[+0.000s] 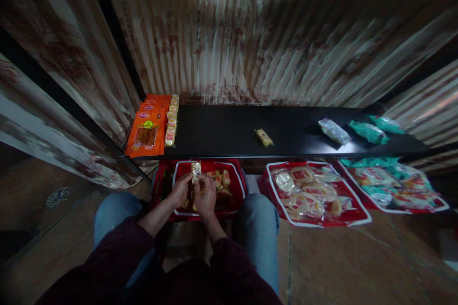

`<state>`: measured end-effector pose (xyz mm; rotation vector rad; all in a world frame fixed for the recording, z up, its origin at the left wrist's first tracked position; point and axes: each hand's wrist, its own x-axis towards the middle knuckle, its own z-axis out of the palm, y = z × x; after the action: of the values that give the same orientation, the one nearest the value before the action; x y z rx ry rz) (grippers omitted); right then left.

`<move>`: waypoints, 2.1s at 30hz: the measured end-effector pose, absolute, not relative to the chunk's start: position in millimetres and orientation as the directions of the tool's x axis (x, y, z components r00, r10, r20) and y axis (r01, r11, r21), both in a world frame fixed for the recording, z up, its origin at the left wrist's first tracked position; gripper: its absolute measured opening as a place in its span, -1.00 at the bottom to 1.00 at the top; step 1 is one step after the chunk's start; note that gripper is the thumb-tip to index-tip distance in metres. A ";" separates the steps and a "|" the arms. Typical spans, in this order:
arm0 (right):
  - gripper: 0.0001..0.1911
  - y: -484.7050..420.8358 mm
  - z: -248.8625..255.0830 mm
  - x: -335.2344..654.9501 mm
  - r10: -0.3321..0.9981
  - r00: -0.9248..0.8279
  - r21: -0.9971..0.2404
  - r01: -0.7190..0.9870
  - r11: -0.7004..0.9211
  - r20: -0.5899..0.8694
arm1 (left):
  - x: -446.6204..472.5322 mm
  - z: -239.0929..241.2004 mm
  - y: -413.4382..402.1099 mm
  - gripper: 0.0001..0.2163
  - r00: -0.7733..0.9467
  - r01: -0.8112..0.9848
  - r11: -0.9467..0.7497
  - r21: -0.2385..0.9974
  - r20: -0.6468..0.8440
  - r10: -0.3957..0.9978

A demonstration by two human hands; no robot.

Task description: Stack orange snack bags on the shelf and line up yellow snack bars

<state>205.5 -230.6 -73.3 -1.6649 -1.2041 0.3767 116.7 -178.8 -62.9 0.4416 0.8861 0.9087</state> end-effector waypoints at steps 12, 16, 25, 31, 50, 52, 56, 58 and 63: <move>-0.83 -233.2 -62.6 200.1 0.839 0.409 -0.774 0.633 0.022 0.358 | 110.1 -62.4 -181.6 -0.74 0.295 -0.540 0.556 0.632 -0.477 0.828; -0.84 -233.0 -54.4 197.9 0.827 0.408 -0.758 0.652 0.032 0.386 | 106.4 -50.5 -179.6 -0.79 0.369 -0.521 0.614 0.593 -0.492 0.789; -0.85 -209.3 -25.4 198.2 0.789 0.416 -0.749 0.657 0.082 0.452 | 102.7 -14.0 -150.4 -0.84 0.482 -0.516 0.620 0.591 -0.399 0.780; -0.84 -194.1 -14.5 195.3 0.785 0.377 -0.712 0.693 0.112 0.491 | 95.7 -16.0 -133.8 -0.83 0.516 -0.500 0.606 0.619 -0.349 0.782; -0.77 -156.0 -4.3 168.7 0.839 0.339 -0.728 0.679 0.094 0.425 | 77.2 -7.9 -117.9 -0.71 0.234 -0.490 0.267 0.830 -0.170 0.957; -0.74 -154.1 -5.3 167.0 0.849 0.356 -0.735 0.676 0.054 0.390 | 74.6 -8.0 -116.5 -0.76 0.183 -0.434 0.213 0.875 -0.146 0.972; -0.69 -147.2 -8.4 164.7 0.871 0.375 -0.765 0.644 0.001 0.317 | 69.1 -7.6 -113.0 -0.84 0.059 -0.251 0.031 0.968 -0.016 0.998; -0.66 -141.6 -9.9 162.8 0.882 0.367 -0.785 0.620 0.006 0.297 | 66.8 -6.7 -111.0 -0.91 0.007 -0.152 -0.046 0.987 0.048 0.999; -0.62 -124.6 -12.1 156.5 0.879 0.336 -0.815 0.571 0.096 0.339 | 62.1 -5.9 -105.4 -0.92 -0.102 0.041 -0.146 0.988 0.150 0.983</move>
<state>156.5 -124.6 -12.1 -1.5874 -1.3459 0.3806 62.1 -105.4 -5.9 1.2919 1.2379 1.3823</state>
